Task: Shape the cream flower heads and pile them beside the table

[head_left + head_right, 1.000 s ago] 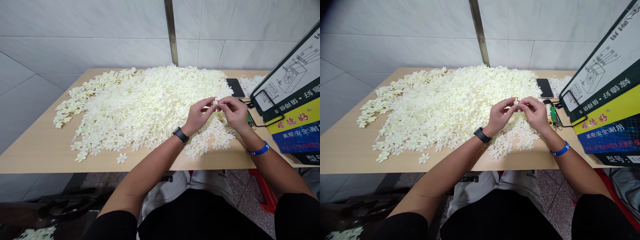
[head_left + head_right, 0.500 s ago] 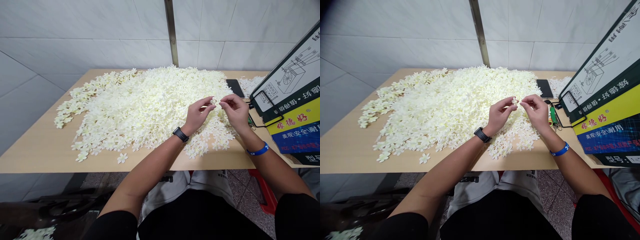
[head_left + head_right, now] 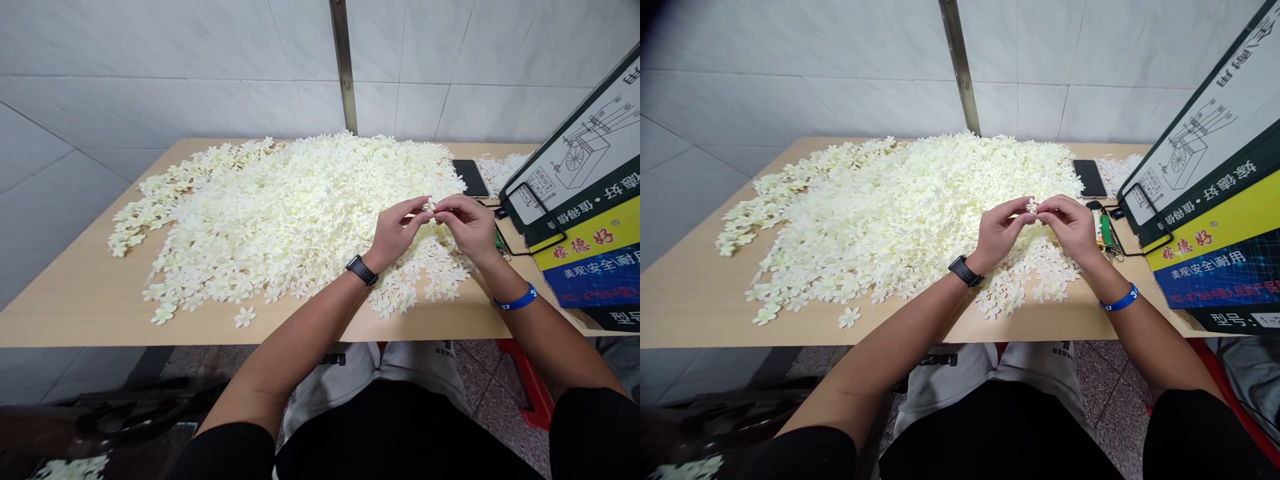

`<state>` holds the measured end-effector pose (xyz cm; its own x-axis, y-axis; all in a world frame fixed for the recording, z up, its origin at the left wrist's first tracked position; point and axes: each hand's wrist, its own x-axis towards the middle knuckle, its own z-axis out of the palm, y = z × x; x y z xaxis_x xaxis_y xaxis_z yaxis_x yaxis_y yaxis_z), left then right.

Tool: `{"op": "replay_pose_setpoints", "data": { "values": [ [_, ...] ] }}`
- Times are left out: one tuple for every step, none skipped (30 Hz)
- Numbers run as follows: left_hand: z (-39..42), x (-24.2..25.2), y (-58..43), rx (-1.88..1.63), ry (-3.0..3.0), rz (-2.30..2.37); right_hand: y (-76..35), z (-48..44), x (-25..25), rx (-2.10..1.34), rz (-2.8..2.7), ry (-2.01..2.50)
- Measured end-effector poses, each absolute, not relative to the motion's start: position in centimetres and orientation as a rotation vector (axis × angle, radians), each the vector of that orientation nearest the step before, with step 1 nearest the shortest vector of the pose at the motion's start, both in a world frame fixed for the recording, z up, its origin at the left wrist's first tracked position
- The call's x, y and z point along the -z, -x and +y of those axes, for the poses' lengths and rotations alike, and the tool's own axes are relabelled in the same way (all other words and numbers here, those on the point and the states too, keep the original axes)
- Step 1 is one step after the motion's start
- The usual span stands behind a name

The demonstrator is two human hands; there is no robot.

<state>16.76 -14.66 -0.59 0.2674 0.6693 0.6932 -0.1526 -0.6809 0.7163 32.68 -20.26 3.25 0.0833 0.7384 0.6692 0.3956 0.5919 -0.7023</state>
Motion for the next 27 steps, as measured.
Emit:
{"op": "replay_pose_setpoints", "data": {
  "values": [
    [-14.7, 0.6, -16.8, -1.487, -1.838, 0.463, -32.7, -20.2, -3.3, -0.335, -1.53, 0.995],
    [-14.8, 0.5, -16.7, -1.481, -1.835, 0.46, -32.7, -20.2, -3.3, -0.338, -1.525, 0.993],
    [-14.9, 0.4, -16.7, -1.477, -1.831, 0.459, -32.8, -20.2, -3.3, -0.341, -1.52, 0.991],
    [-15.0, 0.4, -16.7, -1.473, -1.829, 0.459, -32.8, -20.2, -3.3, -0.344, -1.517, 0.987],
    [-15.1, 0.3, -16.7, -1.471, -1.827, 0.46, -32.8, -20.2, -3.3, -0.348, -1.514, 0.984],
    [-15.2, 0.2, -16.7, -1.472, -1.825, 0.462, -32.8, -20.2, -3.3, -0.352, -1.513, 0.982],
    [-15.2, 0.2, -16.6, -1.47, -1.825, 0.468, -32.9, -20.1, -3.3, -0.354, -1.514, 0.985],
    [-15.3, 0.1, -16.6, -1.467, -1.828, 0.477, -32.9, -20.1, -3.3, -0.353, -1.518, 0.991],
    [-15.4, 0.1, -16.6, -1.462, -1.832, 0.487, -32.9, -20.1, -3.4, -0.348, -1.52, 1.001],
    [-15.4, 0.0, -16.6, -1.458, -1.838, 0.497, -32.9, -20.1, -3.4, -0.339, -1.524, 1.012],
    [-15.4, 0.0, -16.6, -1.456, -1.843, 0.504, -32.9, -20.2, -3.4, -0.328, -1.532, 1.024],
    [-15.4, 0.0, -16.6, -1.453, -1.849, 0.51, -32.9, -20.2, -3.4, -0.315, -1.543, 1.034],
    [-15.4, 0.0, -16.6, -1.451, -1.853, 0.513, -32.9, -20.2, -3.4, -0.304, -1.556, 1.038],
    [-15.4, -0.1, -16.6, -1.451, -1.856, 0.514, -32.9, -20.2, -3.4, -0.294, -1.572, 1.039],
    [-15.4, -0.1, -16.6, -1.452, -1.861, 0.515, -32.9, -20.2, -3.3, -0.285, -1.589, 1.039],
    [-15.4, -0.1, -16.6, -1.455, -1.87, 0.515, -32.9, -20.3, -3.2, -0.276, -1.606, 1.041],
    [-15.4, -0.2, -16.6, -1.46, -1.881, 0.516, -32.8, -20.3, -3.1, -0.269, -1.621, 1.045],
    [-15.4, -0.2, -16.6, -1.462, -1.894, 0.519, -32.8, -20.3, -3.0, -0.266, -1.63, 1.049],
    [-15.4, -0.2, -16.6, -1.463, -1.906, 0.524, -32.8, -20.3, -2.9, -0.269, -1.632, 1.052],
    [-15.5, -0.3, -16.6, -1.459, -1.912, 0.531, -32.8, -20.3, -2.7, -0.276, -1.626, 1.052],
    [-15.5, -0.3, -16.6, -1.454, -1.911, 0.538, -32.8, -20.2, -2.6, -0.291, -1.612, 1.046],
    [-15.5, -0.3, -16.6, -1.448, -1.9, 0.545, -32.8, -20.2, -2.5, -0.31, -1.589, 1.037],
    [-15.5, -0.3, -16.7, -1.442, -1.884, 0.548, -32.8, -20.1, -2.4, -0.33, -1.559, 1.03],
    [-15.5, -0.3, -16.7, -1.437, -1.864, 0.55, -32.8, -20.0, -2.4, -0.347, -1.526, 1.027],
    [-15.5, -0.3, -16.7, -1.433, -1.846, 0.551, -32.8, -20.0, -2.4, -0.363, -1.495, 1.033],
    [-15.4, -0.2, -16.8, -1.428, -1.831, 0.552, -32.7, -20.0, -2.4, -0.376, -1.466, 1.042],
    [-15.4, -0.1, -16.8, -1.422, -1.82, 0.557, -32.7, -19.9, -2.5, -0.386, -1.443, 1.053]
  ]
}}
